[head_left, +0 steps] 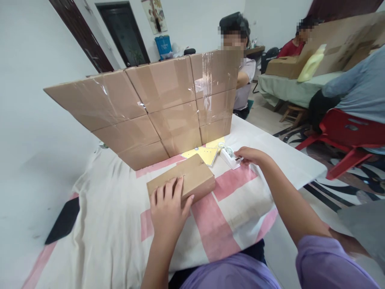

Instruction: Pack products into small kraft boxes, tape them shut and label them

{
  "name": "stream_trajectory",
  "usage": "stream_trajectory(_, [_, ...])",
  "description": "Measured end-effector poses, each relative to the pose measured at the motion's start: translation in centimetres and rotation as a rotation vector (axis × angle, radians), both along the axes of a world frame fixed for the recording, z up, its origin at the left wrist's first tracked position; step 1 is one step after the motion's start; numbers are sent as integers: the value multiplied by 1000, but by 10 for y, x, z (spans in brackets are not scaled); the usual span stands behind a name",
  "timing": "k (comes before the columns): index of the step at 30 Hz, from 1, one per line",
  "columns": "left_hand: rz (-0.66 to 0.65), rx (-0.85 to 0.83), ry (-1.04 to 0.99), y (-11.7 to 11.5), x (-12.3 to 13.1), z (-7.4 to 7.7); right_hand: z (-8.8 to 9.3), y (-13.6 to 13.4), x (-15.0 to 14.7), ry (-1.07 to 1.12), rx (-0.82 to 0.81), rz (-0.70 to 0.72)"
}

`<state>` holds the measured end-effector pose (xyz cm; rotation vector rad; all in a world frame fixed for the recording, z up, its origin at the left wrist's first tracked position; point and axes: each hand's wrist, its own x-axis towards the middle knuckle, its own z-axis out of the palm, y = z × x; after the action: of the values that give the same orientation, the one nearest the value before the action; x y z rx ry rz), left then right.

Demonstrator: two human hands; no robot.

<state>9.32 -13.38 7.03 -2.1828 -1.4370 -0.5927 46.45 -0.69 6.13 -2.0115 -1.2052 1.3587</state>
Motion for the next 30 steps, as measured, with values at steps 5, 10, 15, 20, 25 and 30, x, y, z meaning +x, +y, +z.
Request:
stream_trajectory(5, [-5,4,-15,0,0,-1,2,-6,-2,45,41,-73])
stream_trajectory(10, [-3,10,-27,0,0,-1,1,-16,-7,98,83,-149])
stream_trajectory(15, [0,4,-31,0,0,-1,-2,-21,-11,156,117,-211])
stream_trajectory(20, [6,6,-22,0,0,-2,-8,-20,-7,224,134,-226])
stream_trajectory(25, [1,17,-20,0,0,-3,-14,-18,2,305,137,-198])
stream_trajectory(30, [6,27,-11,1,2,-2,-17,-21,6,371,136,-170])
